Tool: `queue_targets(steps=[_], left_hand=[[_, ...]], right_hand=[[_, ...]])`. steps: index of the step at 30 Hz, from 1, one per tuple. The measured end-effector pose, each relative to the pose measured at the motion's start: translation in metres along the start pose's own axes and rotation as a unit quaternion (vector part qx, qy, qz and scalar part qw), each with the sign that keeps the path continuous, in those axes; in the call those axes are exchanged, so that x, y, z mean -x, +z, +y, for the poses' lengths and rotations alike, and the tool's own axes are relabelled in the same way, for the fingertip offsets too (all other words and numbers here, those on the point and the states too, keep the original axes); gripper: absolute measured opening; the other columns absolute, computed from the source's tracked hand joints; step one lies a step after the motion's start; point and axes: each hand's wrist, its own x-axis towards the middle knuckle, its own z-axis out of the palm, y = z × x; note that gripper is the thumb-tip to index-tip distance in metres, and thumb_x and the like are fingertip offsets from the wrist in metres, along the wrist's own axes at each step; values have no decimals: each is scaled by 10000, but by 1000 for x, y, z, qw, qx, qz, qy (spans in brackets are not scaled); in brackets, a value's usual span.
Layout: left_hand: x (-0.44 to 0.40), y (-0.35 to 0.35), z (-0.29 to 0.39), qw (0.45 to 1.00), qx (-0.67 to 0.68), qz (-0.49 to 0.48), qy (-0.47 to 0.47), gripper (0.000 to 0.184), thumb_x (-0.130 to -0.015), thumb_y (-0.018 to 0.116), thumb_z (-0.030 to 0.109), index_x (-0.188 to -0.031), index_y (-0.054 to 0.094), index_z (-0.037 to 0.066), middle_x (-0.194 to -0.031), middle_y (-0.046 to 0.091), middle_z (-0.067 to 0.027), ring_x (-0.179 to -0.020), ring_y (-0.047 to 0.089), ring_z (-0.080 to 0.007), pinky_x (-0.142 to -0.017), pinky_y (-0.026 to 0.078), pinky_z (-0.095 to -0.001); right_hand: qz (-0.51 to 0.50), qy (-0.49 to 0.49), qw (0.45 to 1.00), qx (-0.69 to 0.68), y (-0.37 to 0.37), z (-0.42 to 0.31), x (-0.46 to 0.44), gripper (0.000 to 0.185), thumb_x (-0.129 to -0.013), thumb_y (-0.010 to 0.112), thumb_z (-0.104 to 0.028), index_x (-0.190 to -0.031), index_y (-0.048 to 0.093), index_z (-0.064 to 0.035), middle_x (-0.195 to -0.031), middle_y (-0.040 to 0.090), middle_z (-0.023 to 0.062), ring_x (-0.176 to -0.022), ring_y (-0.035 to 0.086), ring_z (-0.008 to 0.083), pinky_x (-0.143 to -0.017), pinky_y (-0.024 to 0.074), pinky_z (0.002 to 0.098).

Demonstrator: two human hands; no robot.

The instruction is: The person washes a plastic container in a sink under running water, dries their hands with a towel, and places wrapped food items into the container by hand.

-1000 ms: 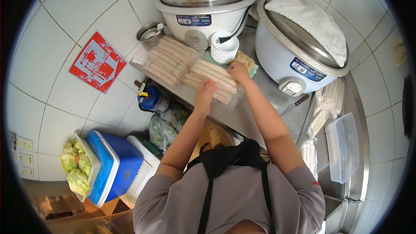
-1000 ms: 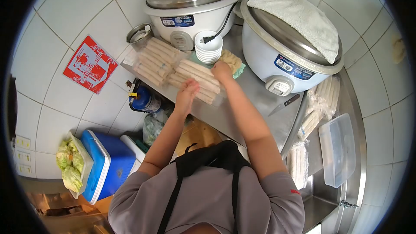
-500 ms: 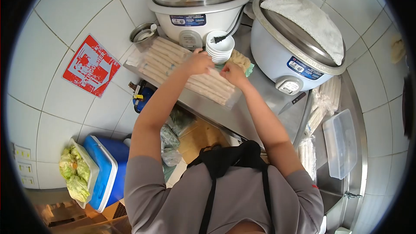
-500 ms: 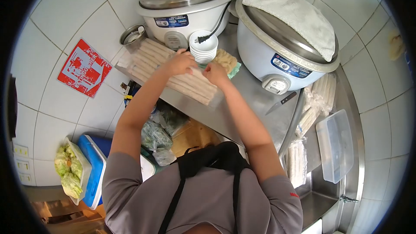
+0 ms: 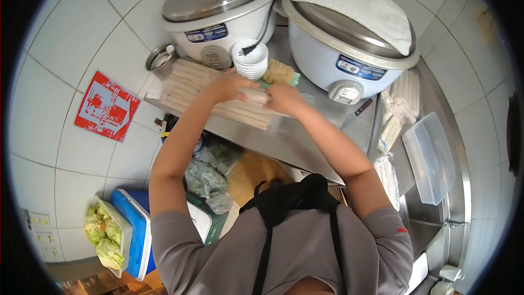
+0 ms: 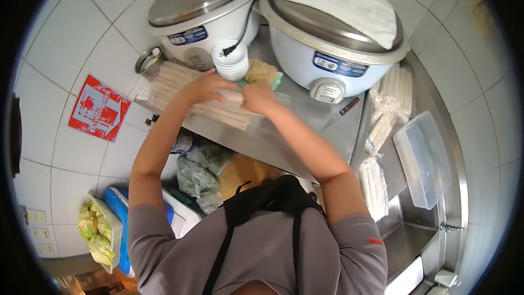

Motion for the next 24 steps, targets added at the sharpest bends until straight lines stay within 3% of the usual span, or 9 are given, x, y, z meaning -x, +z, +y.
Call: queue_targets(steps=[1, 4, 7, 8, 11, 16, 19, 20, 24], left_hand=[[-8, 0, 11, 999, 3, -30, 17, 422, -678, 672, 225, -1086, 595, 156, -931, 618, -33, -998, 525, -240, -1049, 220, -422], [-41, -3, 63, 995, 9, -9, 101, 357, -687, 665, 266, -1014, 627, 128, -896, 616, -45, -854, 565, -256, -814, 412, -363], [-73, -7, 149, 996, 13, 15, 82, 300, -698, 652, 275, -948, 647, 110, -861, 611, -56, -778, 570, -273, -729, 450, -345], [-87, -5, 173, 991, -28, 31, 124, 268, -703, 646, 267, -924, 653, 115, -838, 619, -50, -763, 580, -254, -654, 464, -338], [-137, 13, 237, 962, 20, 120, 244, 239, -702, 648, 255, -895, 661, 114, -812, 629, -41, -753, 590, -238, -635, 467, -337], [-246, 65, 343, 924, 96, 163, 331, 145, -739, 623, 205, -843, 677, 120, -801, 642, -32, -729, 604, -219, -611, 476, -315], [-318, 110, 398, 913, 144, 154, 350, 156, -753, 607, 226, -841, 677, 117, -803, 640, -42, -733, 602, -228, -614, 476, -326], [-341, 127, 414, 918, 146, 140, 342, 163, -758, 605, 227, -851, 675, 113, -821, 641, -45, -746, 603, -235, -631, 477, -326], [-422, 196, 459, 935, 153, 79, 311, 174, -765, 601, 231, -865, 674, 108, -862, 641, -61, -782, 604, -249, -672, 478, -332]], right_hand=[[4, 0, 1000, -5, -12, 7, 19, 316, -658, 695, -245, -910, 643, -61, -897, 624, 149, -857, 595, 297, -729, 463, 402], [4, 1, 1000, -7, -41, 42, 75, 392, -666, 693, -242, -1013, 596, -89, -920, 617, 121, -848, 576, 312, -699, 442, 398], [157, -47, 986, -5, -60, 74, 151, 421, -708, 669, -212, -1107, 566, -130, -951, 609, 108, -824, 577, 317, -681, 439, 401], [212, -69, 975, 5, -67, 86, 175, 449, -735, 641, -191, -1170, 534, -180, -903, 604, 97, -750, 572, 314, -634, 437, 391], [225, 16, 974, 3, -97, 113, 260, 456, -725, 650, -200, -1168, 539, -207, -837, 585, 99, -701, 560, 298, -606, 429, 380], [305, 120, 944, -23, -138, 178, 379, 455, -708, 658, -161, -1151, 562, -204, -803, 579, 91, -678, 554, 275, -619, 430, 369], [331, 190, 924, -21, -152, 235, 433, 439, -713, 655, -189, -1141, 568, -231, -825, 588, 88, -716, 568, 282, -650, 441, 375], [316, 254, 914, -18, -156, 251, 445, 445, -706, 665, -170, -1138, 572, -222, -828, 595, 84, -764, 576, 272, -661, 446, 374], [342, 295, 891, -46, -135, 345, 484, 436, -724, 671, -174, -1147, 568, -192, -913, 611, 92, -835, 582, 263, -724, 452, 354]])
